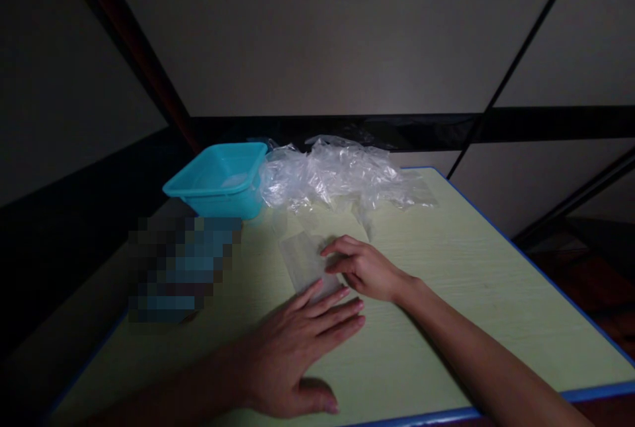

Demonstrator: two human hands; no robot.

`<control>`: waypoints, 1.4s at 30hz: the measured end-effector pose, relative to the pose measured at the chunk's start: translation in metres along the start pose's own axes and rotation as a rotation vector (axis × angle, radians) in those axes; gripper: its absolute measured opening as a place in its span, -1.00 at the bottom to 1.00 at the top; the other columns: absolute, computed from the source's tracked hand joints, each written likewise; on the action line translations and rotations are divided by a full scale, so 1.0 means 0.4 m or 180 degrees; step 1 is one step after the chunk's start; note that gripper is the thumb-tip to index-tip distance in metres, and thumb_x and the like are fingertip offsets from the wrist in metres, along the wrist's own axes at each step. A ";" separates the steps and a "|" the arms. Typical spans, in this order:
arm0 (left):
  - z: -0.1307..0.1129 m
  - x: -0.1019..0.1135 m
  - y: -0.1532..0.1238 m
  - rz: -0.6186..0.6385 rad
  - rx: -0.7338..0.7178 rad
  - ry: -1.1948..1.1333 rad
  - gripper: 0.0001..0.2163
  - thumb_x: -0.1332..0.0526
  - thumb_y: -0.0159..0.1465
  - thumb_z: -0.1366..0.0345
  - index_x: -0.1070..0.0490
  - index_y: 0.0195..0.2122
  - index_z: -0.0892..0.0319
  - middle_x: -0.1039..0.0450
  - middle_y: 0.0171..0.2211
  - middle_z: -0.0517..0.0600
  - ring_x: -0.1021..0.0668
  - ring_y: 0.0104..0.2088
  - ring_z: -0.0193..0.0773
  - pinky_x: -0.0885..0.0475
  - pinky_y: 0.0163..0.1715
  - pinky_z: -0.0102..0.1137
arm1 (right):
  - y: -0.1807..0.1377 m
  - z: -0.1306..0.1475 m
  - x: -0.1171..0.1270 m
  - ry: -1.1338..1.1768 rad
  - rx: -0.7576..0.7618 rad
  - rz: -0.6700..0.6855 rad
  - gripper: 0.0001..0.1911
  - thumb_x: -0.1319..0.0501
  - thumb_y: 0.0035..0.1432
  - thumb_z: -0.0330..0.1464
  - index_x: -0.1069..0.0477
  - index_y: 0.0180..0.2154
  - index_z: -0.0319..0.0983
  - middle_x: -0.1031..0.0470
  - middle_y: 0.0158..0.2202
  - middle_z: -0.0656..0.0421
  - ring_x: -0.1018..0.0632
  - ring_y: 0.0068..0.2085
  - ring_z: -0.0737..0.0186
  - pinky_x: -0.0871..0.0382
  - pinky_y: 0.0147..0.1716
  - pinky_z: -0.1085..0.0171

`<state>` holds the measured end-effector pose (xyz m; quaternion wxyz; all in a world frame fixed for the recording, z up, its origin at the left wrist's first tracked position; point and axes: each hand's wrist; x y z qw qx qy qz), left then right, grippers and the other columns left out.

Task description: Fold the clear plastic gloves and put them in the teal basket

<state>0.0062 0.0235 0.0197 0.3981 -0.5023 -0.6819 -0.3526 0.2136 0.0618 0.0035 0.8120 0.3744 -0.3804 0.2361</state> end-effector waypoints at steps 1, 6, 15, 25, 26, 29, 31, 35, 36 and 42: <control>0.000 0.000 -0.002 -0.0044 -0.0043 0.0047 -0.34 -0.07 0.20 -0.02 0.11 0.24 0.13 0.07 0.26 0.01 0.00 0.24 -0.10 0.23 0.20 -0.07 | 0.000 0.001 0.002 0.0008 0.0023 -0.0006 -0.66 -0.01 0.07 -0.62 -0.48 -0.26 -0.25 -0.40 -0.11 0.03 -0.39 -0.07 0.15 -0.35 -0.14 0.12; 0.032 0.007 -0.015 -0.1140 0.0212 0.0390 -0.68 -0.06 0.21 0.27 -0.29 -0.01 0.24 -0.31 0.05 0.12 -0.32 0.08 -0.11 -0.09 0.12 -0.13 | -0.008 0.022 0.035 -0.0112 0.0244 -0.0038 -0.75 -0.04 0.17 -0.52 -0.45 -0.20 -0.27 -0.42 -0.16 0.02 -0.40 -0.12 0.17 -0.33 -0.16 0.15; 0.123 0.023 -0.029 -0.1602 0.1296 0.0718 -0.67 -0.19 0.10 0.28 -0.31 -0.10 0.22 -0.34 -0.03 0.13 -0.37 0.00 -0.07 -0.28 0.01 -0.17 | -0.018 0.060 0.071 -0.1162 0.0420 0.0494 -0.75 -0.07 0.23 -0.39 -0.46 -0.43 -0.22 -0.42 -0.41 0.15 -0.39 -0.36 0.27 -0.23 -0.40 0.25; 0.125 0.015 -0.026 -0.1208 0.1441 0.0820 -0.56 -0.25 0.07 0.21 -0.28 -0.04 0.27 -0.27 0.03 0.18 -0.30 0.05 -0.03 -0.19 0.05 -0.17 | -0.021 0.068 0.055 -0.1800 0.0476 0.0881 -0.80 -0.09 0.21 -0.47 -0.41 -0.45 -0.26 -0.41 -0.43 0.18 -0.37 -0.35 0.25 -0.19 -0.38 0.23; 0.125 0.016 -0.025 -0.1196 0.1445 0.0830 -0.56 -0.26 0.07 0.21 -0.28 -0.04 0.27 -0.26 0.04 0.18 -0.29 0.06 -0.03 -0.19 0.05 -0.17 | -0.021 0.069 0.054 -0.1863 0.0496 0.0906 -0.80 -0.09 0.21 -0.47 -0.40 -0.45 -0.26 -0.41 -0.43 0.18 -0.37 -0.36 0.25 -0.19 -0.38 0.23; 0.125 0.016 -0.024 -0.1195 0.1449 0.0841 -0.55 -0.26 0.06 0.20 -0.28 -0.05 0.28 -0.25 0.04 0.19 -0.29 0.06 -0.03 -0.18 0.06 -0.18 | -0.018 0.075 0.052 -0.2016 0.0576 0.0960 -0.80 -0.11 0.19 -0.48 -0.38 -0.48 -0.26 -0.40 -0.44 0.19 -0.37 -0.37 0.25 -0.20 -0.38 0.22; 0.125 0.014 -0.024 -0.1206 0.1449 0.0832 -0.56 -0.26 0.06 0.20 -0.28 -0.05 0.27 -0.26 0.04 0.18 -0.29 0.06 -0.03 -0.17 0.06 -0.19 | -0.016 0.079 0.050 -0.2058 0.0637 0.0949 -0.79 -0.11 0.18 -0.48 -0.37 -0.50 -0.25 -0.40 -0.45 0.20 -0.37 -0.39 0.26 -0.21 -0.37 0.23; 0.127 0.012 -0.025 -0.1233 0.1446 0.0818 -0.56 -0.26 0.06 0.20 -0.27 -0.04 0.25 -0.26 0.04 0.17 -0.29 0.05 -0.04 -0.18 0.05 -0.19 | -0.016 0.078 0.043 -0.2031 0.0697 0.0901 -0.78 -0.10 0.19 -0.49 -0.37 -0.50 -0.25 -0.40 -0.47 0.21 -0.37 -0.42 0.28 -0.24 -0.37 0.23; 0.127 0.012 -0.025 -0.1232 0.1441 0.0815 -0.56 -0.26 0.06 0.20 -0.27 -0.04 0.25 -0.26 0.04 0.17 -0.29 0.05 -0.04 -0.18 0.05 -0.19 | -0.016 0.076 0.041 -0.2010 0.0715 0.0886 -0.78 -0.10 0.19 -0.49 -0.37 -0.50 -0.26 -0.40 -0.47 0.21 -0.38 -0.42 0.28 -0.25 -0.37 0.23; 0.128 0.013 -0.025 -0.1187 0.1360 0.0789 -0.56 -0.26 0.07 0.20 -0.27 -0.04 0.25 -0.24 0.05 0.18 -0.27 0.07 -0.03 -0.16 0.07 -0.18 | -0.016 0.071 0.033 -0.1735 0.0639 0.0645 -0.80 -0.05 0.21 -0.50 -0.43 -0.38 -0.29 -0.49 -0.35 0.17 -0.45 -0.34 0.27 -0.35 -0.32 0.25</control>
Point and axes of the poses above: each hand's wrist, its own y-axis towards the middle knuckle, its own x-axis out of the back of the hand, z = x × y
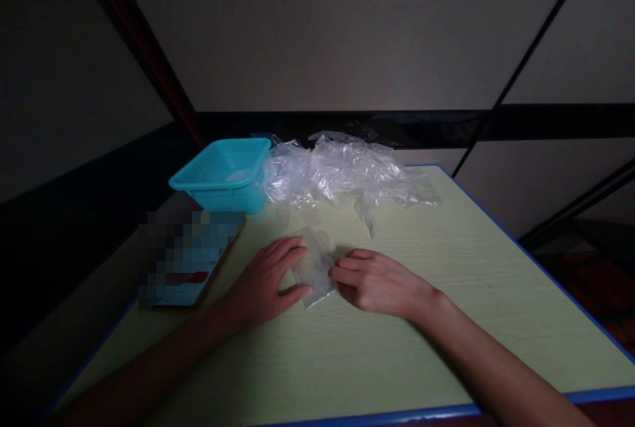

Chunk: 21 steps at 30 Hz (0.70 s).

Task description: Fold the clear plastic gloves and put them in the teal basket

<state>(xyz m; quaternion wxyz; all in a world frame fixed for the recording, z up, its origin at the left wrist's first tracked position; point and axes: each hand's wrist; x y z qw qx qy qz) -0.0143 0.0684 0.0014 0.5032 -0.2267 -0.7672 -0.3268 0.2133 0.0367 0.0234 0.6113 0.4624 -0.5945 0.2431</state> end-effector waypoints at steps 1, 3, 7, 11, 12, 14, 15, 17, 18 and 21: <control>0.001 0.000 0.000 0.0012 -0.0011 -0.0012 -0.56 -0.26 0.07 0.20 -0.26 -0.04 0.25 -0.24 0.05 0.18 -0.27 0.07 -0.03 -0.16 0.07 -0.18 | 0.000 0.000 -0.002 0.0073 -0.0040 -0.0092 -0.81 -0.05 0.22 -0.49 -0.44 -0.31 -0.31 -0.51 -0.28 0.15 -0.47 -0.28 0.26 -0.37 -0.27 0.25; 0.002 0.001 -0.001 0.0040 -0.0030 -0.0024 -0.55 -0.26 0.07 0.20 -0.26 -0.03 0.24 -0.23 0.05 0.17 -0.27 0.07 -0.03 -0.16 0.07 -0.18 | -0.001 -0.001 -0.006 0.0161 -0.0030 -0.0249 -0.79 -0.04 0.22 -0.50 -0.42 -0.19 -0.35 -0.50 -0.16 0.11 -0.47 -0.15 0.22 -0.39 -0.16 0.23; 0.004 0.005 -0.001 0.0061 -0.0027 0.0009 -0.53 -0.26 0.07 0.19 -0.25 -0.02 0.25 -0.23 0.07 0.18 -0.26 0.08 -0.03 -0.16 0.07 -0.18 | -0.009 -0.004 -0.017 0.0125 0.0099 -0.0270 -0.77 -0.04 0.21 -0.51 -0.44 -0.18 -0.37 -0.48 -0.08 0.09 -0.45 -0.04 0.18 -0.36 -0.03 0.18; 0.004 0.008 -0.003 0.0048 -0.0006 -0.0007 -0.52 -0.27 0.05 0.20 -0.26 -0.02 0.27 -0.24 0.06 0.18 -0.27 0.08 -0.04 -0.16 0.07 -0.18 | -0.012 -0.005 -0.025 0.0112 0.0114 -0.0176 -0.78 -0.05 0.20 -0.50 -0.46 -0.23 -0.36 -0.49 -0.08 0.09 -0.45 -0.03 0.17 -0.34 0.01 0.18; 0.004 0.007 -0.004 0.0043 -0.0008 -0.0016 -0.52 -0.27 0.05 0.21 -0.26 -0.01 0.27 -0.24 0.06 0.18 -0.27 0.08 -0.04 -0.16 0.08 -0.19 | -0.011 -0.005 -0.026 0.0126 0.0119 -0.0170 -0.78 -0.05 0.20 -0.49 -0.47 -0.25 -0.36 -0.48 -0.08 0.09 -0.44 -0.02 0.17 -0.33 0.02 0.18; 0.005 0.005 -0.005 0.0043 -0.0018 -0.0030 -0.51 -0.27 0.05 0.20 -0.26 -0.01 0.29 -0.24 0.06 0.18 -0.27 0.08 -0.04 -0.15 0.08 -0.19 | -0.009 -0.005 -0.027 0.0194 0.0098 -0.0188 -0.78 -0.05 0.20 -0.50 -0.48 -0.28 -0.35 -0.49 -0.08 0.10 -0.45 -0.03 0.18 -0.32 0.02 0.19; 0.006 0.004 -0.005 0.0043 -0.0028 -0.0038 -0.50 -0.27 0.05 0.20 -0.26 0.00 0.29 -0.23 0.06 0.18 -0.26 0.08 -0.04 -0.15 0.08 -0.19 | -0.008 -0.005 -0.026 0.0250 0.0070 -0.0212 -0.78 -0.05 0.20 -0.50 -0.48 -0.27 -0.35 -0.49 -0.09 0.11 -0.45 -0.03 0.19 -0.32 0.02 0.20; 0.008 0.002 -0.005 0.0041 -0.0038 -0.0049 -0.51 -0.27 0.06 0.19 -0.26 -0.01 0.29 -0.23 0.06 0.18 -0.27 0.08 -0.04 -0.14 0.09 -0.20 | -0.007 -0.006 -0.020 0.0389 0.0015 -0.0237 -0.78 -0.05 0.20 -0.48 -0.48 -0.26 -0.33 -0.50 -0.11 0.13 -0.46 -0.05 0.21 -0.33 0.02 0.21; 0.009 0.001 -0.005 0.0037 -0.0040 -0.0054 -0.51 -0.27 0.06 0.19 -0.26 -0.01 0.29 -0.23 0.06 0.18 -0.27 0.08 -0.04 -0.14 0.08 -0.20 | -0.006 -0.007 -0.016 0.0451 0.0000 -0.0234 -0.78 -0.05 0.21 -0.47 -0.48 -0.26 -0.32 -0.50 -0.11 0.14 -0.46 -0.05 0.21 -0.33 0.01 0.20; 0.009 0.001 -0.004 0.0011 -0.0045 -0.0090 -0.52 -0.26 0.06 0.19 -0.26 -0.01 0.28 -0.24 0.05 0.18 -0.27 0.07 -0.04 -0.15 0.08 -0.19 | -0.009 -0.011 0.000 0.0546 0.0005 -0.0164 -0.77 -0.05 0.23 -0.44 -0.49 -0.27 -0.28 -0.49 -0.09 0.15 -0.45 -0.05 0.20 -0.35 -0.04 0.17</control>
Point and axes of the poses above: each hand's wrist, its own y-axis towards the middle knuckle, its own x-axis out of the back of the hand, z = x × y
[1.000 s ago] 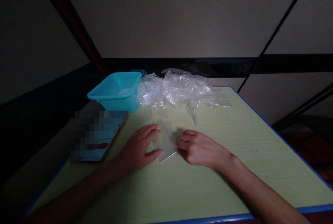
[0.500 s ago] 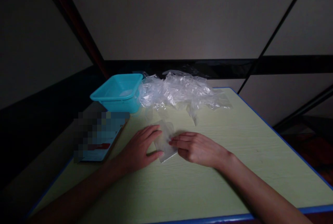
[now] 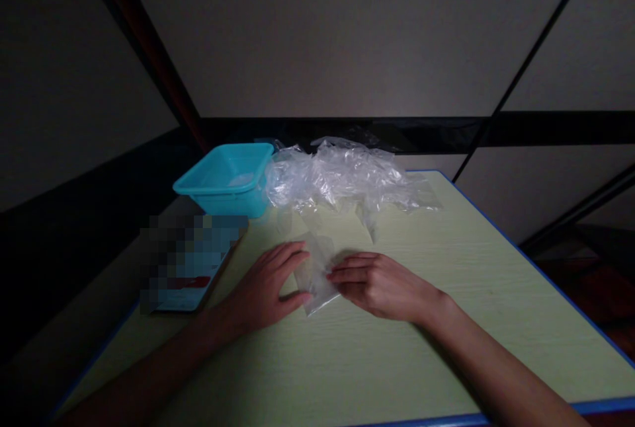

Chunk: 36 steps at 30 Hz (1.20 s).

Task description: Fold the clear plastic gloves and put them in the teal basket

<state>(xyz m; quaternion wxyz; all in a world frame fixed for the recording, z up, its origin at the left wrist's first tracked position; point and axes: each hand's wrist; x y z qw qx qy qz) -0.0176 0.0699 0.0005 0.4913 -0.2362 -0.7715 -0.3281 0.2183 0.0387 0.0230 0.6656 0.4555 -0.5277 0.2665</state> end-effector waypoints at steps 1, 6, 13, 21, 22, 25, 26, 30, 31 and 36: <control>-0.001 0.001 0.000 -0.0009 -0.0007 -0.0018 -0.53 -0.26 0.06 0.20 -0.26 -0.02 0.27 -0.24 0.05 0.18 -0.27 0.07 -0.04 -0.15 0.08 -0.19 | -0.001 -0.001 0.004 0.0004 -0.0002 0.0017 -0.77 -0.05 0.23 -0.44 -0.49 -0.27 -0.28 -0.49 -0.08 0.15 -0.45 -0.06 0.19 -0.36 -0.06 0.16; -0.009 0.009 0.001 -0.0037 -0.0048 -0.0100 -0.55 -0.24 0.08 0.21 -0.26 -0.02 0.24 -0.25 0.04 0.17 -0.29 0.06 -0.04 -0.17 0.06 -0.16 | -0.004 -0.003 0.006 0.0055 -0.0053 0.0040 -0.80 -0.08 0.21 -0.45 -0.48 -0.26 -0.27 -0.50 -0.12 0.13 -0.44 -0.09 0.19 -0.37 -0.13 0.16; -0.012 0.008 -0.001 -0.0123 -0.0186 -0.0162 -0.60 -0.22 0.11 0.24 -0.29 -0.04 0.29 -0.27 0.03 0.19 -0.29 0.05 -0.04 -0.16 0.07 -0.17 | -0.003 -0.003 -0.005 0.0011 -0.0186 -0.0106 -0.78 -0.05 0.23 -0.46 -0.46 -0.20 -0.32 -0.53 -0.23 0.11 -0.46 -0.21 0.21 -0.38 -0.25 0.20; -0.020 0.023 -0.004 0.0390 -0.0918 -0.0279 -0.60 -0.14 0.19 0.24 -0.24 0.05 0.20 -0.19 0.12 0.14 -0.22 0.12 -0.10 -0.13 0.09 -0.19 | -0.005 -0.006 -0.005 -0.0107 -0.0158 -0.0045 -0.80 -0.06 0.23 -0.45 -0.45 -0.23 -0.31 -0.52 -0.25 0.11 -0.46 -0.25 0.21 -0.36 -0.31 0.21; -0.021 0.025 -0.004 0.0494 -0.1041 -0.0275 -0.60 -0.13 0.21 0.24 -0.22 0.07 0.19 -0.16 0.14 0.13 -0.20 0.14 -0.10 -0.11 0.10 -0.19 | -0.005 -0.007 -0.005 -0.0117 -0.0183 -0.0012 -0.80 -0.06 0.23 -0.45 -0.45 -0.22 -0.31 -0.52 -0.25 0.11 -0.46 -0.24 0.21 -0.36 -0.30 0.21; -0.022 0.025 -0.004 0.0609 -0.1221 -0.0263 -0.62 -0.10 0.24 0.27 -0.21 0.09 0.15 -0.16 0.14 0.12 -0.20 0.14 -0.11 -0.10 0.10 -0.18 | -0.006 -0.010 -0.001 -0.0151 -0.0201 0.0117 -0.81 -0.07 0.22 -0.45 -0.46 -0.23 -0.29 -0.51 -0.21 0.11 -0.45 -0.19 0.21 -0.36 -0.25 0.20; -0.022 0.025 -0.004 0.0596 -0.1235 -0.0273 -0.62 -0.10 0.24 0.28 -0.21 0.09 0.14 -0.17 0.13 0.12 -0.21 0.13 -0.11 -0.11 0.10 -0.18 | -0.006 -0.010 0.002 -0.0172 -0.0196 0.0166 -0.81 -0.07 0.22 -0.45 -0.46 -0.24 -0.29 -0.50 -0.20 0.11 -0.45 -0.17 0.20 -0.36 -0.23 0.19; -0.021 0.022 -0.004 0.0539 -0.1269 -0.0353 -0.63 -0.10 0.24 0.27 -0.22 0.09 0.12 -0.20 0.12 0.10 -0.25 0.11 -0.10 -0.16 0.07 -0.15 | -0.004 -0.004 0.014 -0.0310 -0.0174 0.0313 -0.82 -0.08 0.22 -0.44 -0.45 -0.22 -0.27 -0.50 -0.18 0.12 -0.44 -0.13 0.19 -0.36 -0.21 0.19; -0.021 0.022 -0.004 0.0549 -0.1269 -0.0359 -0.63 -0.10 0.24 0.27 -0.22 0.09 0.12 -0.20 0.12 0.10 -0.25 0.11 -0.10 -0.16 0.07 -0.15 | -0.003 -0.002 0.015 -0.0359 -0.0169 0.0328 -0.82 -0.08 0.22 -0.44 -0.45 -0.22 -0.27 -0.50 -0.18 0.11 -0.44 -0.14 0.20 -0.36 -0.22 0.20; -0.020 0.021 -0.004 0.0513 -0.1230 -0.0369 -0.65 -0.10 0.24 0.26 -0.25 0.07 0.12 -0.20 0.13 0.10 -0.25 0.11 -0.09 -0.16 0.07 -0.16 | -0.004 0.005 0.008 -0.0547 -0.0058 0.0330 -0.83 -0.10 0.20 -0.46 -0.46 -0.24 -0.25 -0.50 -0.23 0.10 -0.47 -0.17 0.22 -0.36 -0.20 0.21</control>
Point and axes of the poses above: each hand's wrist, its own y-axis towards the middle knuckle, its own x-axis out of the back of the hand, z = x × y
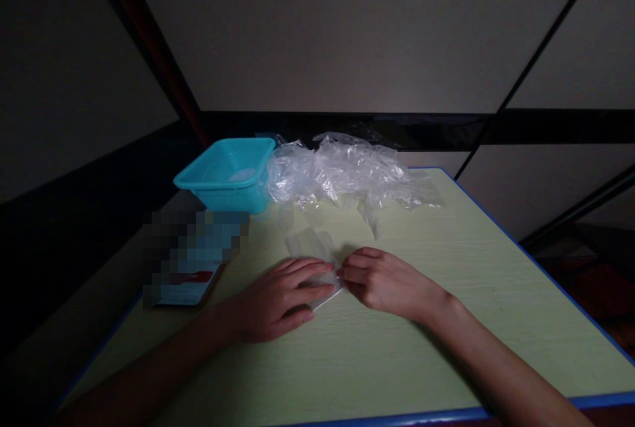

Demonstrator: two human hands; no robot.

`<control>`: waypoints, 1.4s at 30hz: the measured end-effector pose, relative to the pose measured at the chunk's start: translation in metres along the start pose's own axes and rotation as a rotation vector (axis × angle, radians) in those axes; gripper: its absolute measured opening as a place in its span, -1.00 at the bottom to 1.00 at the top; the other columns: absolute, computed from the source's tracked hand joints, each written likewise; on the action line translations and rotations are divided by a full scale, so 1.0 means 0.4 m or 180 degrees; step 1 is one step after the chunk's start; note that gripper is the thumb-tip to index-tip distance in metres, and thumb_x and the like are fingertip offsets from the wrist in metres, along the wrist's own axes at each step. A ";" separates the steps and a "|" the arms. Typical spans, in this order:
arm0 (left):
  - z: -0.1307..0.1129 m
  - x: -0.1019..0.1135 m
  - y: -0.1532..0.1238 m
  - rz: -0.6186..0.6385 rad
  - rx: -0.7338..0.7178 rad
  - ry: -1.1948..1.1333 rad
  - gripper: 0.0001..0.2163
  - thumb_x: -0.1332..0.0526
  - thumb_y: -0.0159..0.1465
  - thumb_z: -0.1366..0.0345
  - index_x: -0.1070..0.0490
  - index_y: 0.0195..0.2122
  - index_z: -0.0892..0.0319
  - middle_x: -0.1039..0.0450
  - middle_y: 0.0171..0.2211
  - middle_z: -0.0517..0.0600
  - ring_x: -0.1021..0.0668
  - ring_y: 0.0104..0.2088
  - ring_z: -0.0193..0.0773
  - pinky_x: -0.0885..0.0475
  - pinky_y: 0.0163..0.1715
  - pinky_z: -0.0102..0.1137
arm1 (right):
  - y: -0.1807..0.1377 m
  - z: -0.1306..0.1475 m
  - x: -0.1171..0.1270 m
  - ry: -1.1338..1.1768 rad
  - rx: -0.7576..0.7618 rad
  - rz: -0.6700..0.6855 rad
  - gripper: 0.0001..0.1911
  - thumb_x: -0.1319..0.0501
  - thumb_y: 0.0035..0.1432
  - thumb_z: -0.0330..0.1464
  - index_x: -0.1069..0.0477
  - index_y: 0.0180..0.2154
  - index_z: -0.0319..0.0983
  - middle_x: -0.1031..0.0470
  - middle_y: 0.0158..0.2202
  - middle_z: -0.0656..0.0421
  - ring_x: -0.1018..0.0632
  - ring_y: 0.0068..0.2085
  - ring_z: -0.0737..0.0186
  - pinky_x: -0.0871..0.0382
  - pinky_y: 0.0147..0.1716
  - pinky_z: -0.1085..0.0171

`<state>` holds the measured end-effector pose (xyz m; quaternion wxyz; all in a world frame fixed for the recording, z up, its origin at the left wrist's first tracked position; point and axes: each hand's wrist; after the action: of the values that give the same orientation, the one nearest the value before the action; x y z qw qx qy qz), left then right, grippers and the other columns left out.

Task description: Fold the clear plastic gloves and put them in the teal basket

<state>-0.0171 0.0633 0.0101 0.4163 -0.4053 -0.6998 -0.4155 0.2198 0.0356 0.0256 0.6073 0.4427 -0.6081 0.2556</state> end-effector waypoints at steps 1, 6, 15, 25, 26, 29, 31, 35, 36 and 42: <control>0.000 0.000 0.000 -0.0022 -0.0001 -0.0003 -0.65 -0.10 0.24 0.27 -0.25 0.07 0.12 -0.20 0.13 0.10 -0.26 0.11 -0.09 -0.16 0.07 -0.15 | -0.001 0.000 -0.003 -0.0012 0.0013 -0.0009 -0.84 -0.10 0.20 -0.46 -0.46 -0.24 -0.25 -0.51 -0.23 0.10 -0.47 -0.18 0.22 -0.36 -0.20 0.20; 0.000 0.001 0.000 -0.0008 -0.0028 0.0009 -0.65 -0.10 0.24 0.26 -0.26 0.07 0.12 -0.22 0.10 0.11 -0.27 0.10 -0.09 -0.18 0.05 -0.15 | -0.004 -0.002 -0.017 0.0053 -0.0027 -0.0125 -0.83 -0.09 0.21 -0.46 -0.46 -0.24 -0.25 -0.51 -0.21 0.10 -0.47 -0.16 0.22 -0.38 -0.21 0.20; -0.003 0.007 0.000 -0.0112 0.0075 -0.0068 -0.62 -0.12 0.20 0.27 -0.25 0.06 0.15 -0.23 0.09 0.13 -0.28 0.09 -0.07 -0.20 0.05 -0.14 | 0.007 -0.005 -0.021 0.0328 0.0007 -0.0401 -0.76 -0.04 0.19 -0.52 -0.45 -0.20 -0.34 -0.49 -0.10 0.08 -0.45 -0.04 0.20 -0.38 -0.05 0.17; 0.000 -0.003 -0.002 -0.0763 0.0276 0.0149 -0.74 -0.03 0.11 0.46 -0.38 -0.19 0.28 -0.45 -0.26 0.13 -0.47 -0.23 -0.15 -0.39 -0.19 -0.27 | 0.010 0.006 -0.019 0.0616 0.0057 -0.0212 -0.73 0.00 0.12 -0.53 -0.40 -0.19 -0.41 -0.47 -0.09 -0.04 -0.44 -0.02 0.16 -0.32 0.00 0.13; 0.000 -0.004 -0.002 -0.0796 0.0301 0.0168 -0.74 -0.02 0.10 0.46 -0.38 -0.20 0.27 -0.45 -0.28 0.13 -0.48 -0.25 -0.14 -0.40 -0.20 -0.27 | 0.010 0.007 -0.017 0.0648 0.0064 -0.0201 -0.73 0.00 0.11 -0.53 -0.39 -0.19 -0.41 -0.47 -0.10 -0.05 -0.44 -0.02 0.15 -0.32 -0.01 0.13; 0.001 -0.004 -0.003 -0.0824 0.0386 0.0209 -0.73 -0.02 0.07 0.46 -0.39 -0.23 0.24 -0.46 -0.31 0.11 -0.48 -0.28 -0.14 -0.40 -0.23 -0.26 | 0.010 0.011 -0.008 0.0720 0.0011 -0.0138 -0.75 0.00 0.11 -0.52 -0.36 -0.20 -0.38 -0.48 -0.16 -0.06 -0.47 -0.10 0.15 -0.37 -0.11 0.14; 0.002 -0.004 -0.004 -0.0818 0.0415 0.0239 -0.73 -0.02 0.06 0.45 -0.40 -0.23 0.23 -0.46 -0.32 0.10 -0.49 -0.29 -0.14 -0.40 -0.24 -0.26 | 0.008 0.012 -0.003 0.0761 -0.0091 -0.0054 -0.78 0.01 0.12 -0.51 -0.34 -0.21 -0.35 -0.48 -0.23 -0.03 -0.49 -0.18 0.17 -0.38 -0.20 0.17; 0.000 0.002 -0.007 -0.0784 0.0316 0.0315 -0.72 -0.05 0.04 0.39 -0.40 -0.22 0.27 -0.47 -0.34 0.11 -0.49 -0.32 -0.13 -0.40 -0.28 -0.25 | 0.004 0.008 0.001 0.0972 -0.0391 0.0092 -0.80 0.03 0.14 -0.50 -0.30 -0.21 -0.32 -0.45 -0.39 0.06 -0.47 -0.34 0.23 -0.34 -0.35 0.24; -0.001 0.003 -0.008 -0.0765 0.0286 0.0327 -0.71 -0.06 0.04 0.37 -0.40 -0.21 0.28 -0.47 -0.34 0.11 -0.49 -0.32 -0.12 -0.40 -0.28 -0.25 | 0.003 0.007 0.001 0.1057 -0.0476 0.0107 -0.80 0.04 0.14 -0.50 -0.29 -0.21 -0.31 -0.43 -0.42 0.09 -0.45 -0.37 0.24 -0.31 -0.38 0.26; -0.002 0.000 -0.006 -0.0810 0.0212 0.0445 -0.72 -0.18 0.04 0.22 -0.40 -0.24 0.27 -0.47 -0.37 0.05 -0.51 -0.36 -0.15 -0.39 -0.28 -0.26 | 0.006 0.000 0.000 0.1583 -0.1055 0.0047 -0.86 0.05 0.16 -0.48 -0.25 -0.29 -0.27 -0.32 -0.51 0.21 -0.34 -0.52 0.35 -0.18 -0.51 0.35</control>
<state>-0.0192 0.0618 0.0097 0.4213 -0.2694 -0.7282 -0.4687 0.2177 0.0366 0.0262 0.7998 0.2569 -0.4773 0.2579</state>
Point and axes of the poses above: each hand's wrist, its own y-axis towards the middle knuckle, its own x-axis out of the back of the hand, z = x × y
